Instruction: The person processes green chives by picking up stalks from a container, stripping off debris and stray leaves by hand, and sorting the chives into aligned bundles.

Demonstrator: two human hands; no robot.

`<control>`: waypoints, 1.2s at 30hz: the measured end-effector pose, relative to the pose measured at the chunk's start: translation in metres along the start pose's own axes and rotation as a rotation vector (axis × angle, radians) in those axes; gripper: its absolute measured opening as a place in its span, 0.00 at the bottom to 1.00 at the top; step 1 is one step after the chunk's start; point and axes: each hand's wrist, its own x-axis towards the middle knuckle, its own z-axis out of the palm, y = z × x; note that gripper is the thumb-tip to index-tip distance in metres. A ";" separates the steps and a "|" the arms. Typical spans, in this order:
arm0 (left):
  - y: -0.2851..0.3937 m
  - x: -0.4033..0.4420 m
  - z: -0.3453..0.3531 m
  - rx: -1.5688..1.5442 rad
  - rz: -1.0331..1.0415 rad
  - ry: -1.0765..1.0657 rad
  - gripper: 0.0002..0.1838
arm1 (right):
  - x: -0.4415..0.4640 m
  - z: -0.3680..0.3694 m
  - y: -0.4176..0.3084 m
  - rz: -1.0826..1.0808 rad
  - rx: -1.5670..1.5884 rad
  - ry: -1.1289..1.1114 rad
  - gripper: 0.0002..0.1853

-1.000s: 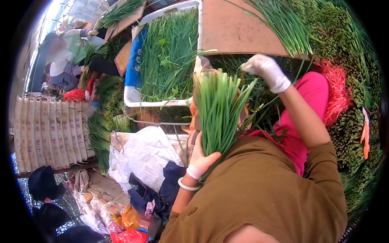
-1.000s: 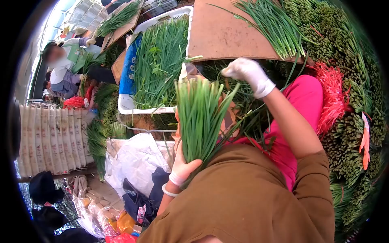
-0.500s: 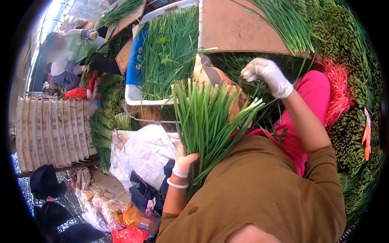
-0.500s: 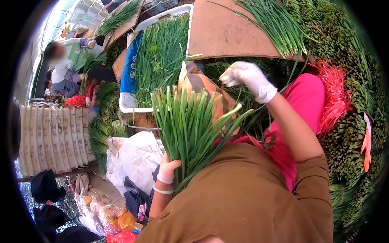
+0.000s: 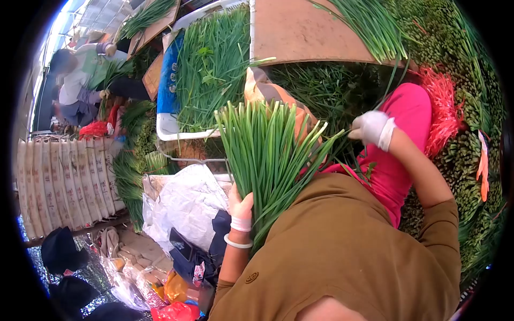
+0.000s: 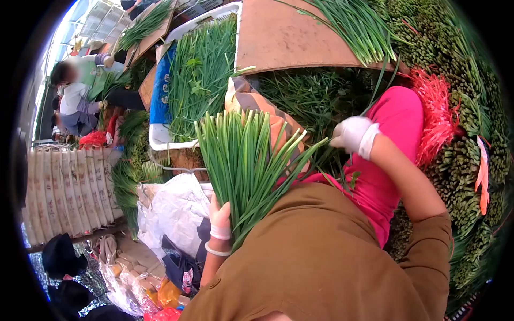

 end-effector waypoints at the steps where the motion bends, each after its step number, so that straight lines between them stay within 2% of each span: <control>1: -0.002 0.000 0.001 0.052 0.006 -0.013 0.27 | -0.001 0.006 -0.015 0.090 0.203 -0.125 0.20; 2: 0.003 -0.002 0.009 0.068 0.054 -0.012 0.29 | -0.002 0.013 -0.028 0.179 0.407 -0.249 0.22; 4: 0.020 -0.009 0.027 0.100 0.150 -0.006 0.32 | 0.013 0.049 -0.036 0.056 0.750 -0.243 0.25; 6: 0.026 -0.010 0.032 0.123 0.161 -0.131 0.45 | 0.032 0.067 -0.055 -0.200 0.952 -0.025 0.18; 7: 0.031 -0.013 0.038 0.249 0.214 -0.138 0.48 | 0.021 0.044 -0.083 -0.136 1.023 0.068 0.19; 8: 0.040 -0.017 0.046 0.375 0.265 -0.147 0.51 | 0.020 0.031 -0.098 -0.165 0.723 0.241 0.24; 9: 0.055 -0.021 0.055 0.548 0.206 -0.149 0.55 | 0.024 0.030 -0.110 -0.178 0.682 0.254 0.25; 10: 0.055 -0.019 0.059 0.570 0.190 -0.135 0.55 | 0.025 0.030 -0.116 -0.187 0.640 0.272 0.25; 11: 0.054 -0.016 0.063 0.591 0.176 -0.121 0.54 | 0.025 0.035 -0.116 -0.240 0.572 0.389 0.24; 13: 0.037 -0.006 0.060 0.609 0.197 -0.040 0.51 | 0.039 0.044 -0.086 -0.519 0.553 0.424 0.22; 14: 0.034 -0.002 0.058 0.483 0.164 -0.039 0.49 | 0.045 0.044 -0.068 -0.658 0.544 0.436 0.21; 15: 0.033 0.003 0.056 0.358 0.131 -0.041 0.48 | 0.048 0.036 -0.054 -0.622 0.451 0.482 0.18; 16: 0.031 0.008 0.052 0.233 0.098 -0.047 0.46 | 0.046 0.024 -0.050 -0.320 0.678 0.443 0.17; 17: 0.021 0.014 0.046 0.117 0.097 -0.052 0.42 | 0.043 0.011 -0.049 -0.225 0.664 0.483 0.18; 18: 0.017 0.016 0.038 0.069 0.003 -0.071 0.39 | 0.043 0.000 -0.050 -0.134 0.648 0.523 0.20; 21: -0.004 0.026 0.025 -0.181 -0.030 -0.196 0.36 | 0.095 0.036 -0.049 -0.332 0.609 0.959 0.28; 22: -0.003 0.028 0.023 -0.254 -0.053 -0.244 0.34 | 0.109 0.050 -0.057 -0.273 0.702 0.981 0.30; 23: -0.003 0.032 0.022 -0.327 -0.073 -0.288 0.33 | 0.125 0.084 -0.071 -0.272 0.796 0.860 0.31; 24: -0.003 0.031 0.023 -0.353 -0.070 -0.241 0.32 | 0.129 0.115 -0.085 -0.272 0.890 0.730 0.33; 26: -0.006 0.025 0.024 -0.394 -0.080 -0.155 0.29 | 0.106 0.134 -0.079 -0.332 0.765 0.660 0.35; 28: -0.004 0.021 0.021 -0.376 -0.122 -0.138 0.27 | 0.047 0.095 -0.049 -0.186 0.547 -0.131 0.35; 30: -0.011 0.026 0.024 -0.474 -0.139 -0.164 0.26 | 0.030 0.086 -0.016 -0.142 -0.104 -0.641 0.31; 32: -0.012 0.028 0.022 -0.449 -0.130 -0.202 0.26 | -0.001 0.045 -0.017 -0.118 -0.226 -0.432 0.25; 34: -0.016 0.027 0.022 -0.420 -0.121 -0.197 0.26 | -0.009 0.015 -0.015 -0.203 -0.200 0.318 0.18; 36: -0.016 0.027 0.021 -0.366 -0.118 -0.168 0.26 | 0.000 -0.008 -0.019 -0.185 0.164 0.596 0.14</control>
